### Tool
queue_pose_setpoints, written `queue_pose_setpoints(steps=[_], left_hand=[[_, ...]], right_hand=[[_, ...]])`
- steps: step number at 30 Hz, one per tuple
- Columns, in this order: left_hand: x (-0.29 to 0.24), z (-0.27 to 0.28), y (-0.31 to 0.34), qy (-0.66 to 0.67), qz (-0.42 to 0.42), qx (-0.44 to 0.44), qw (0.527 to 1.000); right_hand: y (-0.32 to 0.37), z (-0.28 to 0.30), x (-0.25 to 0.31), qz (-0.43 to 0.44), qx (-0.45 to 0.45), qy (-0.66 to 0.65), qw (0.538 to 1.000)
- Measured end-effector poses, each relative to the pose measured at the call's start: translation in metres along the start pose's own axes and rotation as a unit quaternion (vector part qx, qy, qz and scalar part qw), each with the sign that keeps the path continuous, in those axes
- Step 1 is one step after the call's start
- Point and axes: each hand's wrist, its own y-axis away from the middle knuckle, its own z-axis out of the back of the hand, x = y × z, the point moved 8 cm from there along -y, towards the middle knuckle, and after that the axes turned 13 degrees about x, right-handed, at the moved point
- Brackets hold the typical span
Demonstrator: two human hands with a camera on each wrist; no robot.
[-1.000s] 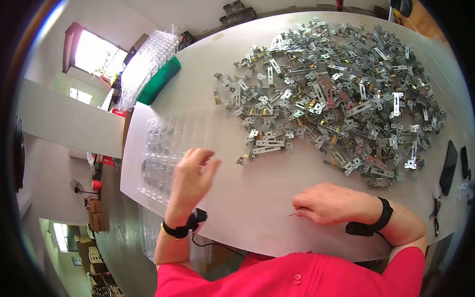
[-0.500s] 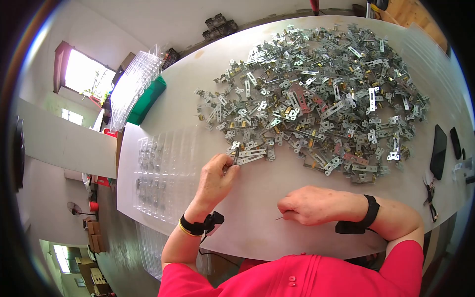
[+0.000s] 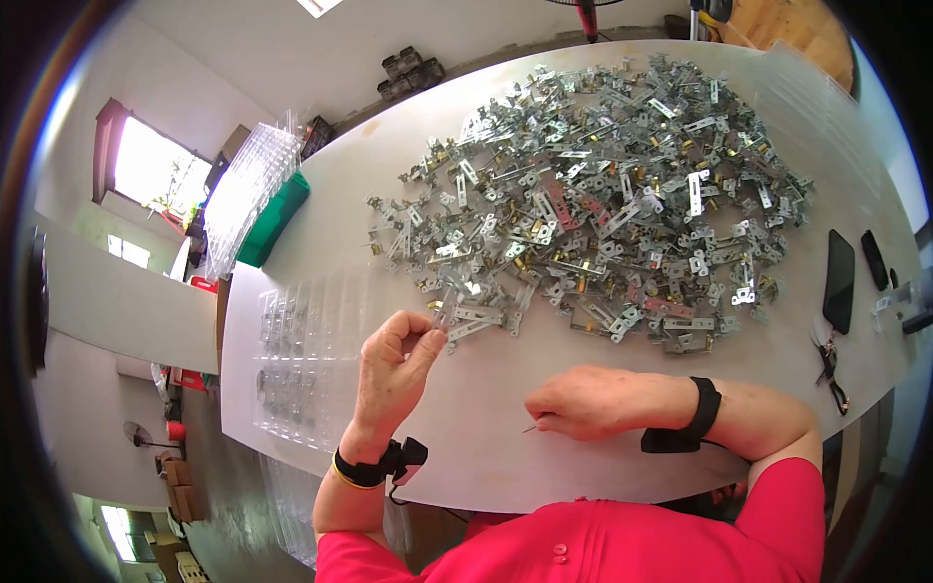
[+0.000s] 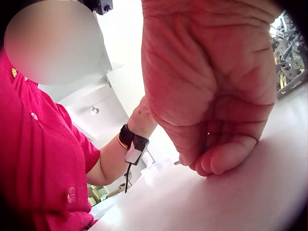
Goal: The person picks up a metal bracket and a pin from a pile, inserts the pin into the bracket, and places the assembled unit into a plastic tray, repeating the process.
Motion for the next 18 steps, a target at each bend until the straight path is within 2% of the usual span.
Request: queue_pose_setpoints(steps=[2,4,9,10,12,15,16,18], left_hand=[[0.0,-0.009,-0.004,0.048,0.004,0.027,0.998],[0.002,-0.027,-0.01,0.179,0.018,0.07,0.981],[0.006,-0.049,-0.032,0.294,0.007,0.103,0.95],[0.005,-0.053,-0.034,0.339,-0.005,0.108,0.935],[-0.002,-0.058,-0.033,0.336,-0.023,0.11,0.935],[-0.012,-0.066,-0.033,0.322,-0.059,0.122,0.937],[-0.017,-0.07,-0.034,0.309,-0.078,0.136,0.938],[-0.016,-0.079,-0.039,0.321,-0.077,0.145,0.933]], right_hand=[[-0.001,-0.001,-0.001,-0.001,-0.002,0.009,1.0],[-0.001,-0.002,-0.002,-0.009,0.007,0.018,1.0],[0.017,0.008,0.004,-0.009,0.011,0.025,1.0],[0.025,0.017,0.007,-0.028,-0.008,0.0,1.0],[0.037,0.031,0.007,-0.049,-0.03,-0.024,0.998],[0.062,0.064,0.013,0.004,-0.165,-0.046,0.985],[0.067,0.069,0.014,0.001,-0.166,-0.044,0.985],[0.083,0.084,0.008,-0.022,-0.238,-0.131,0.962]])
